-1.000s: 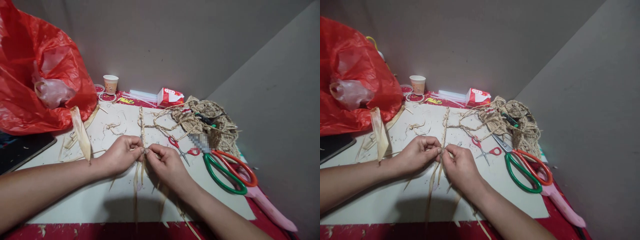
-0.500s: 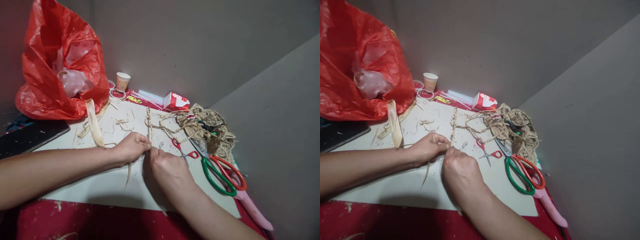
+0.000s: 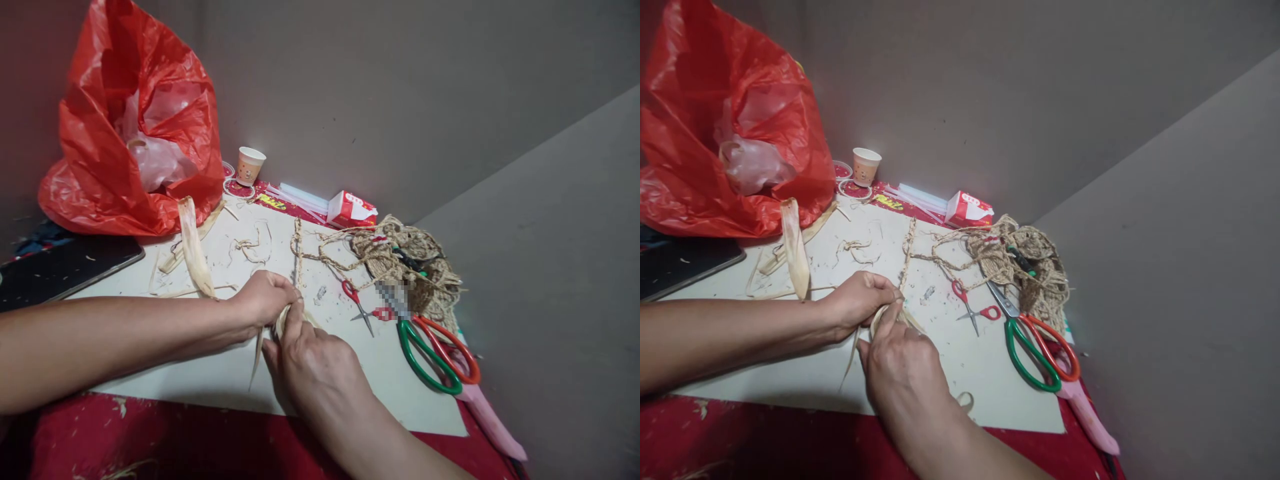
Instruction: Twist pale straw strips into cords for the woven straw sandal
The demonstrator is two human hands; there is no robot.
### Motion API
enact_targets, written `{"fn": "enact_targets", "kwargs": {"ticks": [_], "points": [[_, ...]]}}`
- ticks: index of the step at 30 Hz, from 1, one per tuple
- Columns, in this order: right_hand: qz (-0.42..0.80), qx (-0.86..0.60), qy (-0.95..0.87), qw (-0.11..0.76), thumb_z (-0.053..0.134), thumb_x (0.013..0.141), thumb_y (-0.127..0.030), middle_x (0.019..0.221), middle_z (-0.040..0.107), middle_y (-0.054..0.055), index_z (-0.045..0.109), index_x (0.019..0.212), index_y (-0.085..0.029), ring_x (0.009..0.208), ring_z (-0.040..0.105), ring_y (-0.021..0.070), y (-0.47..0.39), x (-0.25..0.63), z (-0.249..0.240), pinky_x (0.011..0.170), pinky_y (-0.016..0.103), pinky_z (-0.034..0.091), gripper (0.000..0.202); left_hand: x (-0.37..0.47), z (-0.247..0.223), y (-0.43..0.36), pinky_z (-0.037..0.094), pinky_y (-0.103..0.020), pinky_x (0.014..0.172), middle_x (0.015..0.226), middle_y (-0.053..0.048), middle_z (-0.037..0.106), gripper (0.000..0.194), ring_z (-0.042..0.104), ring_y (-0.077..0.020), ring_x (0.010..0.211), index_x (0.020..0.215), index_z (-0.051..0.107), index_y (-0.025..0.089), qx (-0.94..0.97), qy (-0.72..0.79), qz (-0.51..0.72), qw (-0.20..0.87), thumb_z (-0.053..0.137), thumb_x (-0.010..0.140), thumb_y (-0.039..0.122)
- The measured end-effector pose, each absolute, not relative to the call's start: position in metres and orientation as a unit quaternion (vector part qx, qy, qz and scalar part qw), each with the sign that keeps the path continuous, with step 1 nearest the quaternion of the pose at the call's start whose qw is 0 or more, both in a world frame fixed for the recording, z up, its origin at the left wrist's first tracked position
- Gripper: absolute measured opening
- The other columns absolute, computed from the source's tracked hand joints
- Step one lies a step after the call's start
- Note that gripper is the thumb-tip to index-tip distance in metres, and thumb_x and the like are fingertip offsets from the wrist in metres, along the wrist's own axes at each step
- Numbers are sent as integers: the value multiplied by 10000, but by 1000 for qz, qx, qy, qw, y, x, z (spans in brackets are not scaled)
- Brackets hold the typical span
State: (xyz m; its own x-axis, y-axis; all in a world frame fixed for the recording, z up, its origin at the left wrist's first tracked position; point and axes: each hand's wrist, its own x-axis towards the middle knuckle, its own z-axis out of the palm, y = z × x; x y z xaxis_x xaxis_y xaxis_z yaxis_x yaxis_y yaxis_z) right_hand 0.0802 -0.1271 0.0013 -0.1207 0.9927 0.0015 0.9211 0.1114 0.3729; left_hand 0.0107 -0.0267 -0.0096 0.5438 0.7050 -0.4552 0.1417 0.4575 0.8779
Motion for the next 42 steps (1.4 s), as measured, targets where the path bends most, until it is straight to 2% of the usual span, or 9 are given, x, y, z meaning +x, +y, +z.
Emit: {"fn": "enact_targets", "kwargs": {"ticks": [4,8,10,12,15,18,22,35,42], "points": [[15,630,774,61,560,847,-400,707,685,160,487,1281,55,561,636,243,-141,88,17,490,313,488,632,11,-11,-26,246,-200,423,463,41,493,120,342,-46,386,586,576,128,484,438,189,733,554,704,129],[-136,641,723,-217,448,919,-340,707,677,51,609,1142,-161,581,619,154,-141,120,42,570,240,474,328,12,-11,-21,296,-209,490,479,29,511,163,390,-56,439,546,564,129,511,390,212,736,598,699,175],[-152,706,595,-353,476,908,-387,813,673,57,610,1111,-184,664,616,148,-130,137,43,622,245,474,316,12,-10,-19,308,-215,518,488,21,523,171,418,-65,470,550,571,131,528,369,222,732,607,701,203],[-291,702,491,-425,550,858,-447,935,662,75,594,1120,-178,756,618,158,-115,146,36,684,267,483,377,12,-9,-18,315,-215,535,497,19,527,182,430,-66,484,552,567,132,537,351,228,733,600,712,213],[-565,585,384,-438,636,793,-458,840,642,56,621,948,-152,697,597,134,-94,146,20,670,261,480,344,12,-8,-18,324,-215,526,501,29,515,152,431,-62,460,592,561,136,518,332,227,755,557,736,181],[-682,513,316,-416,664,776,-435,593,514,-23,583,748,-135,453,424,49,-84,141,11,441,171,358,312,11,-7,-19,336,-215,524,512,26,523,113,459,-69,465,631,561,135,506,330,227,764,521,736,127],[-714,504,283,-395,632,808,-436,510,285,-100,503,685,-151,404,136,18,-83,145,5,354,153,91,336,11,-8,-20,342,-210,556,556,14,544,132,465,-67,524,624,559,122,542,330,237,735,512,747,106],[-755,442,256,-411,620,804,-435,464,280,-109,468,642,-166,386,127,23,-84,156,-1,353,163,81,348,12,-5,-19,413,-224,655,678,-8,602,138,538,-96,631,836,601,123,598,298,224,709,516,833,232],[-685,506,276,-446,572,819,-418,404,289,-103,413,538,-178,338,155,25,-88,148,-6,337,183,94,402,5,7,-9,395,-223,692,778,-16,639,220,551,-124,722,842,638,148,826,266,143,475,420,852,180]]}}
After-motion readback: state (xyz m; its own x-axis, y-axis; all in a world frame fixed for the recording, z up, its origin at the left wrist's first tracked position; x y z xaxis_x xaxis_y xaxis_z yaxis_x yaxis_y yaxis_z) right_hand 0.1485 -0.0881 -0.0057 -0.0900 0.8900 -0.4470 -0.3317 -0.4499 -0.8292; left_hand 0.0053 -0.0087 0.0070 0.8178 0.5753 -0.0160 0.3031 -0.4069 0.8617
